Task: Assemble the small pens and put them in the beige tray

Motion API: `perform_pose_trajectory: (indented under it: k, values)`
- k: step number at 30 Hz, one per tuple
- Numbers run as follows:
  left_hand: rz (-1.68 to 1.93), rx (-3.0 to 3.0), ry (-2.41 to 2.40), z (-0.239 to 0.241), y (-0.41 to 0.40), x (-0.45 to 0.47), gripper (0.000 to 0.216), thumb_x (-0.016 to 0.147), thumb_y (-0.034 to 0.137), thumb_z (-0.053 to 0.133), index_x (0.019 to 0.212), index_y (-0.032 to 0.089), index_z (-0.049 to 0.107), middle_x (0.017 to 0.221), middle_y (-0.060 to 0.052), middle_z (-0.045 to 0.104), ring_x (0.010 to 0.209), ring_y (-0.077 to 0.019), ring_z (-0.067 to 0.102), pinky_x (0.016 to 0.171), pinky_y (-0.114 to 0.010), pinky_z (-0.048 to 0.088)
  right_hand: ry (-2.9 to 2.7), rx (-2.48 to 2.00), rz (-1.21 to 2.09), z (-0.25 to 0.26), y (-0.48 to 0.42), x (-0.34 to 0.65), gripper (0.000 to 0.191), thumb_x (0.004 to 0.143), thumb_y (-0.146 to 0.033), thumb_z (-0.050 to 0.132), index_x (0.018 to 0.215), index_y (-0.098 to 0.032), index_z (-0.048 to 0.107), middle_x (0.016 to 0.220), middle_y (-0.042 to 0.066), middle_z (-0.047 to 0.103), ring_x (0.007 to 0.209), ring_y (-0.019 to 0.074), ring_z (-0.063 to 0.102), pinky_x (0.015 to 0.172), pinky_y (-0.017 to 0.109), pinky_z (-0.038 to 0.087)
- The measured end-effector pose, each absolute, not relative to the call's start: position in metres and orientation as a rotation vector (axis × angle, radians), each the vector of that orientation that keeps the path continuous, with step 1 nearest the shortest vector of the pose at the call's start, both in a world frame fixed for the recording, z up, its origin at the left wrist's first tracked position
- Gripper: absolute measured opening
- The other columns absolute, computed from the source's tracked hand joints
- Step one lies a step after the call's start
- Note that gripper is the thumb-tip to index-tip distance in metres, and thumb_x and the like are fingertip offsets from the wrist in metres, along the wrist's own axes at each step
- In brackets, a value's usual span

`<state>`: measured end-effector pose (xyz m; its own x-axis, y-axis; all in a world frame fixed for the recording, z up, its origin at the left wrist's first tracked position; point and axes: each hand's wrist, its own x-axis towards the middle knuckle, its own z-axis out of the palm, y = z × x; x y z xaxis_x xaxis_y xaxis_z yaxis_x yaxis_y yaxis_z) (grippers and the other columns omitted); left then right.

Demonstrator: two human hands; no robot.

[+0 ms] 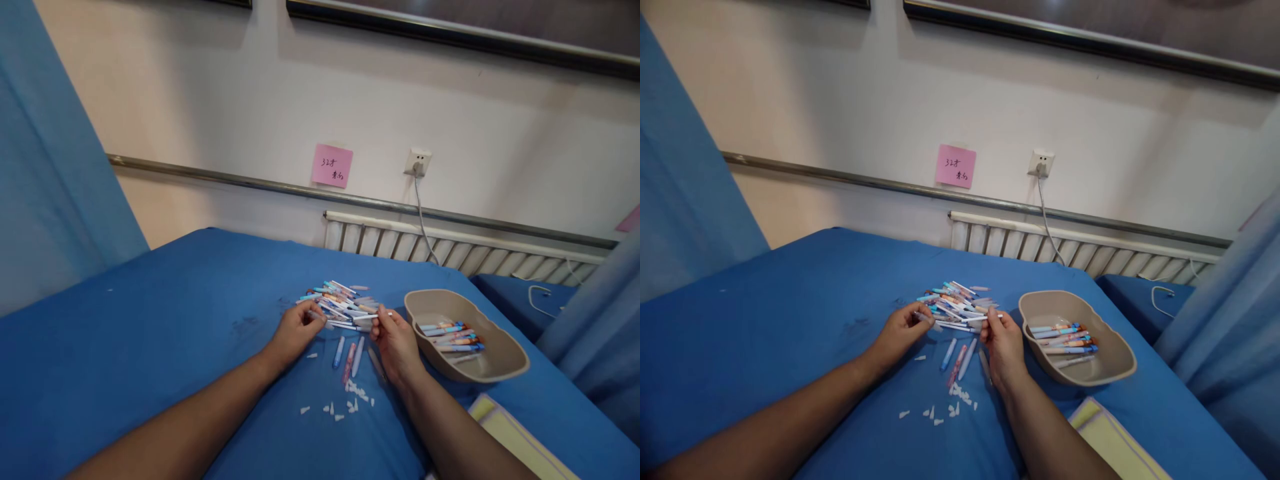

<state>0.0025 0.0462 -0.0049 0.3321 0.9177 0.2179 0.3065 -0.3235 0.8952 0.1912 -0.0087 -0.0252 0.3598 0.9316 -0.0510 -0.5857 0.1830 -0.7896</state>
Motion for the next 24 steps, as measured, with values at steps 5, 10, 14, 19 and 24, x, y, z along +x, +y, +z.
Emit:
perform_pose_trajectory:
  k: [5,10,14,19,24]
  values:
    - [0.701,2.028,1.058,-0.007,0.051,-0.003,0.005,0.064,0.02,0.056,0.065,0.016,0.059,0.053,0.004,0.052,0.051,-0.0111,0.046,0.049,-0.02,0.032,-0.481,-0.821,1.159,-0.025,-0.008,0.192,0.033,0.058,-0.037,0.08,0.066,-0.016,0.055,0.056,-0.005,0.054,0.046,0.0052,0.044,0.044,0.016,0.036]
    - [0.793,1.97,1.051,-0.003,0.052,-0.004,0.007,0.066,0.021,0.055,0.065,0.017,0.061,0.054,0.003,0.053,0.051,-0.0122,0.046,0.049,-0.02,0.033,-0.48,-0.82,1.159,-0.026,-0.007,0.192,0.033,0.058,-0.037,0.08,0.066,-0.017,0.055,0.057,-0.005,0.055,0.046,0.0057,0.044,0.043,0.018,0.036]
    - [0.795,1.968,1.013,-0.002,0.048,-0.004,0.004,0.062,0.018,0.059,0.059,0.018,0.061,0.05,0.003,0.053,0.047,-0.012,0.045,0.046,-0.02,0.03,-0.498,-0.848,1.144,-0.027,-0.007,0.192,0.034,0.059,-0.039,0.079,0.065,-0.017,0.054,0.057,-0.005,0.054,0.045,0.0067,0.044,0.043,0.019,0.036]
    - [0.897,1.664,1.046,-0.002,0.044,0.001,0.013,0.067,0.029,0.063,0.069,0.017,0.059,0.053,0.004,0.057,0.046,-0.0115,0.052,0.047,-0.021,0.037,-0.503,-0.828,1.151,-0.027,-0.008,0.191,0.032,0.061,-0.039,0.078,0.067,-0.017,0.055,0.057,-0.005,0.053,0.046,0.0062,0.044,0.044,0.018,0.036]
    - [0.866,1.255,0.887,-0.003,0.043,0.006,0.024,0.067,0.033,0.068,0.075,0.015,0.054,0.066,-0.002,0.065,0.049,-0.0108,0.058,0.048,-0.02,0.042,-0.513,-0.815,1.15,-0.026,-0.008,0.191,0.031,0.062,-0.037,0.078,0.066,-0.016,0.055,0.057,-0.004,0.054,0.047,0.0059,0.044,0.044,0.018,0.036]
